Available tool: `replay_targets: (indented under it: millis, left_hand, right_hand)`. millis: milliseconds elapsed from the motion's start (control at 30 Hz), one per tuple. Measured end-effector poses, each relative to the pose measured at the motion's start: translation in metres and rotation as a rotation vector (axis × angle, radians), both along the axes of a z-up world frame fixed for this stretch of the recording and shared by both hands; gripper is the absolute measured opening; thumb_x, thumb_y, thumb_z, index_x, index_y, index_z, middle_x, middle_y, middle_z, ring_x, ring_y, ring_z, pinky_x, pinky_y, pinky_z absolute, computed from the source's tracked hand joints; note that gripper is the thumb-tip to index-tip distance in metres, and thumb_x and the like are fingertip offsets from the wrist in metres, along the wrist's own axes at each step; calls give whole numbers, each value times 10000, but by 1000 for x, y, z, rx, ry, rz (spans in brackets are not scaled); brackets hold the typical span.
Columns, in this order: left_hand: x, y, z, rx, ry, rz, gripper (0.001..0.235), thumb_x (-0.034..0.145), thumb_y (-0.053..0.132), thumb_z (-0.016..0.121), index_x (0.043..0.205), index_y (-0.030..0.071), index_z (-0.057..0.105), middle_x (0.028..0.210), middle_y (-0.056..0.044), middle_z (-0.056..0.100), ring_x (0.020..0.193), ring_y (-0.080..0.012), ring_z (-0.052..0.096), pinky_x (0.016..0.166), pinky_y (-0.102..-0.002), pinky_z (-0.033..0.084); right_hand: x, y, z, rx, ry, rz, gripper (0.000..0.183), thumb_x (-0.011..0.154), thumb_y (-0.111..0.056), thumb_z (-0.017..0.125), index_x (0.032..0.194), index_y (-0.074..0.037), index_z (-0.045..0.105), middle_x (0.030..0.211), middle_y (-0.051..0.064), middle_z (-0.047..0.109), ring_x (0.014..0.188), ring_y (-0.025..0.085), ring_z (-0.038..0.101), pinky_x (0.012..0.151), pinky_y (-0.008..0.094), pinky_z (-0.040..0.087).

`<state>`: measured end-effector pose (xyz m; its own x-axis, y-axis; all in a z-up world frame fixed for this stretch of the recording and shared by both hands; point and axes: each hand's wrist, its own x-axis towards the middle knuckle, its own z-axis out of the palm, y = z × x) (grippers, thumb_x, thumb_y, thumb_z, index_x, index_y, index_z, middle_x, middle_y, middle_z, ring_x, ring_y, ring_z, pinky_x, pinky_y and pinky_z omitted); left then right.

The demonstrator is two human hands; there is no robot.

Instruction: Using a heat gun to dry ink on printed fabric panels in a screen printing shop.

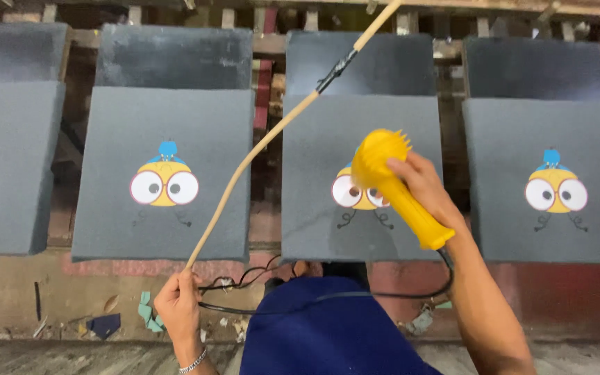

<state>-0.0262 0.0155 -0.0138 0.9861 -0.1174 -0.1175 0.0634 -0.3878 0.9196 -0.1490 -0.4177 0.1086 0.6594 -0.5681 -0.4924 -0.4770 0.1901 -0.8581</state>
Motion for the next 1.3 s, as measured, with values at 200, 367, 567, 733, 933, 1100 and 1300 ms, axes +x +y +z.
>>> replay_targets:
  millis: [200, 367, 567, 733, 933, 1100, 1300]
  left_hand:
    - [1, -14, 14, -28, -34, -73, 501, 1103, 230, 548, 627, 72, 560, 529, 7, 430, 527, -91, 351, 548, -270, 314]
    - [1, -20, 18, 2, -9, -19, 474, 1084, 201, 558, 634, 59, 604, 529, 8, 467, 539, -92, 417, 572, -273, 384]
    - [-2, -14, 10, -35, -73, -98, 463, 1105, 196, 552, 660, 86, 617, 533, 26, 482, 542, -68, 415, 580, -261, 378]
    - [-4, -15, 11, -41, -75, -80, 461, 1126, 248, 541, 708, 82, 643, 535, 26, 464, 538, -78, 413, 573, -253, 382]
    - [-2, -11, 9, -67, -72, -108, 465, 1123, 273, 548, 707, 80, 626, 545, 24, 459, 544, -79, 404, 610, -263, 411]
    - [-2, -5, 10, -47, -105, -81, 450, 1124, 246, 550, 726, 60, 646, 537, 21, 466, 538, -72, 413, 573, -243, 357]
    - [-1, -5, 11, -37, -83, -83, 445, 1130, 241, 548, 732, 70, 652, 535, 20, 475, 539, -69, 433, 579, -239, 374]
  right_hand:
    - [12, 0, -20, -7, -72, -112, 357, 916, -376, 637, 1143, -102, 603, 992, 104, 675, 704, 248, 732, 581, 304, 506]
    - [-9, -3, -1, 0, 41, -67, 312, 936, -392, 619, 1002, -89, 578, 826, 85, 577, 686, 205, 624, 615, 352, 513]
    - [-13, -8, -13, -17, -42, -44, 400, 918, -433, 583, 1168, -121, 567, 1010, 89, 633, 814, 247, 714, 672, 322, 522]
    - [-11, -3, 12, -54, 6, 53, 429, 930, -467, 543, 1140, -94, 577, 956, 147, 729, 760, 244, 738, 697, 320, 553]
    - [15, 0, -22, 100, -152, -2, 380, 930, -367, 599, 1170, -74, 578, 956, 152, 676, 692, 283, 716, 611, 354, 568]
    - [11, 7, -23, 106, -128, 133, 383, 930, -364, 600, 1160, -59, 571, 944, 174, 710, 716, 253, 728, 608, 340, 613]
    - [20, 7, 8, -15, -106, 78, 530, 891, -535, 520, 1264, -158, 544, 1131, 72, 663, 825, 190, 716, 709, 287, 549]
